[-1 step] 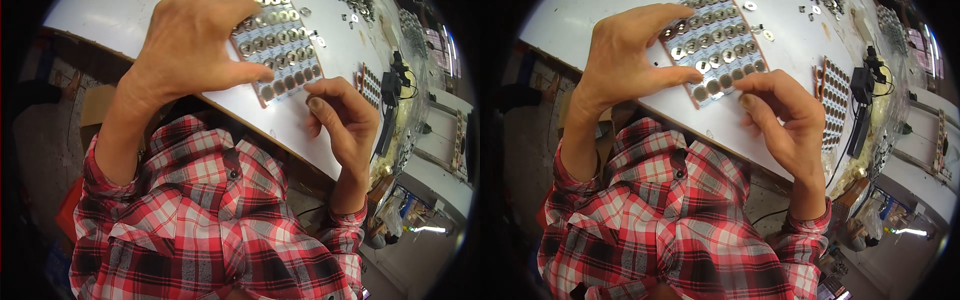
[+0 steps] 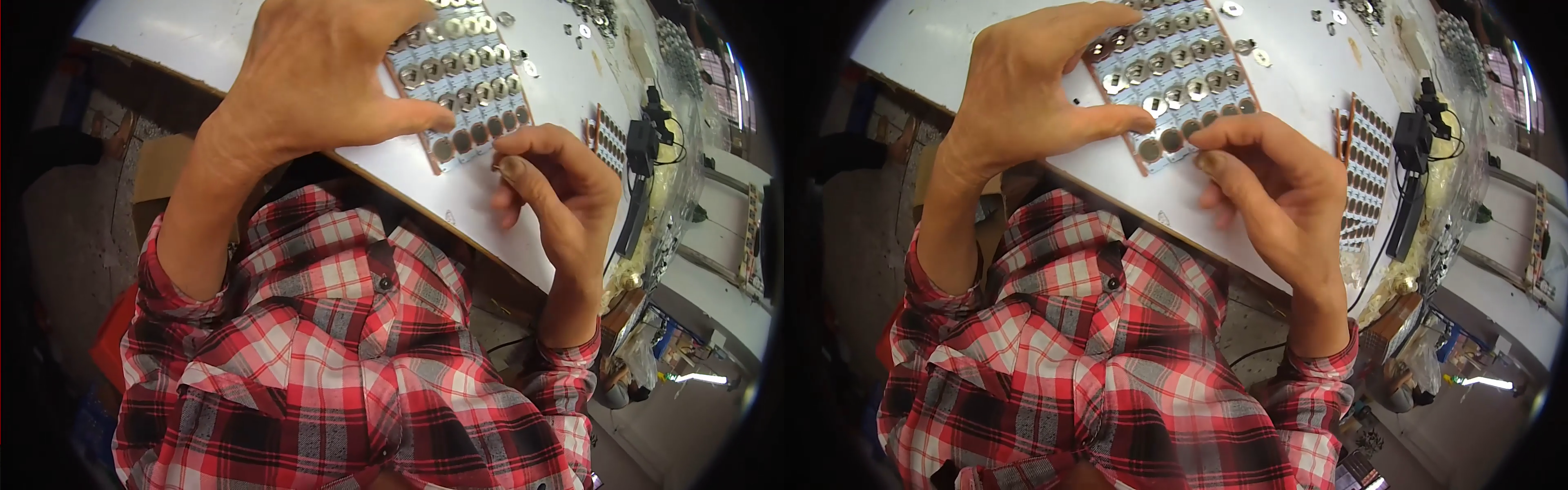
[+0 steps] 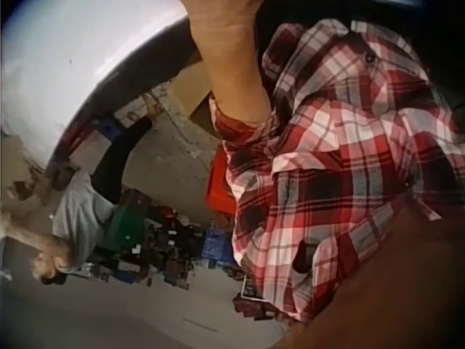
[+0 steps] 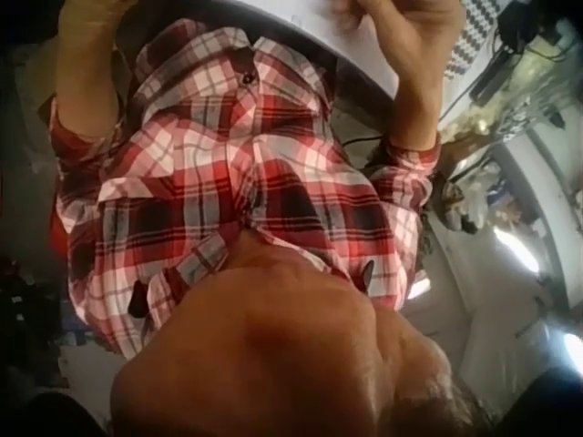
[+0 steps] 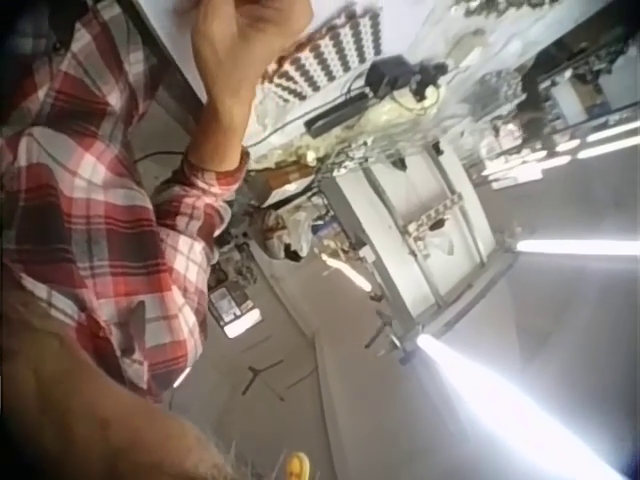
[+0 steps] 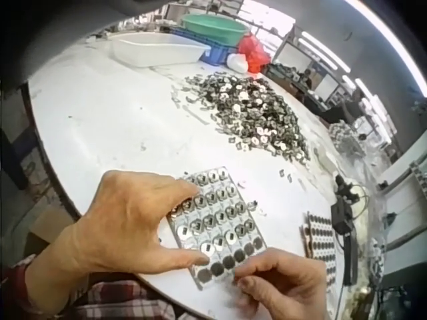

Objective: Placing small metal components into circular slots on structured trays at a factory workbench.

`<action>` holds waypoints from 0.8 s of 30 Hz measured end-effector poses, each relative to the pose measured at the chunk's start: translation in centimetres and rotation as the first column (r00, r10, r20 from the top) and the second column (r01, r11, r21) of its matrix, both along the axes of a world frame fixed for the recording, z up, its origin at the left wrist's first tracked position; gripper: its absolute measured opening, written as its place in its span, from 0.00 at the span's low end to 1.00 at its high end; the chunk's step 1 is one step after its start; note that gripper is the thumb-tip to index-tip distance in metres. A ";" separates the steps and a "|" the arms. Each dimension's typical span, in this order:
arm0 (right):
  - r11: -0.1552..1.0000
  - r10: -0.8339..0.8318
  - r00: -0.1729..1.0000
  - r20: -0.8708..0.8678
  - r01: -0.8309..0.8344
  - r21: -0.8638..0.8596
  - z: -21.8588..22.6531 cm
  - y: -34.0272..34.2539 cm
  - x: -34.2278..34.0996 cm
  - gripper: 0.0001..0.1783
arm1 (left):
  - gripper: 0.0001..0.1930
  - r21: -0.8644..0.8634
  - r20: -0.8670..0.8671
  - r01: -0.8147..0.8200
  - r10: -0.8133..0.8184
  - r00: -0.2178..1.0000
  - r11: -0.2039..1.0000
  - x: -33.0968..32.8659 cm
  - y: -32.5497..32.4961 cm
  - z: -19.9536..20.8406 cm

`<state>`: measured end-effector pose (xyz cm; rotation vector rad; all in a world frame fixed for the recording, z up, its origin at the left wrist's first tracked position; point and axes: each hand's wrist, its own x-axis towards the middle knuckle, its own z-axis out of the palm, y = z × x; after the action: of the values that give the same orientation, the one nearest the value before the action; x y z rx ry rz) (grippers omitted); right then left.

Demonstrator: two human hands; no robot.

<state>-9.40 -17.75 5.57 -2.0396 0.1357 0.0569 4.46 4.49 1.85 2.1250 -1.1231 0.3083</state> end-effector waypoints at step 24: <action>0.986 0.164 0.984 0.069 -0.162 -0.041 -1.0 1.4 1.8 0.10 | 0.33 0.023 0.038 0.083 -0.084 0.996 0.996 0.2 0.7 -0.6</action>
<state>-7.58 -16.38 4.61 -2.0816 -0.0761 0.0839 4.69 5.21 1.23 2.0920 -1.2394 0.3010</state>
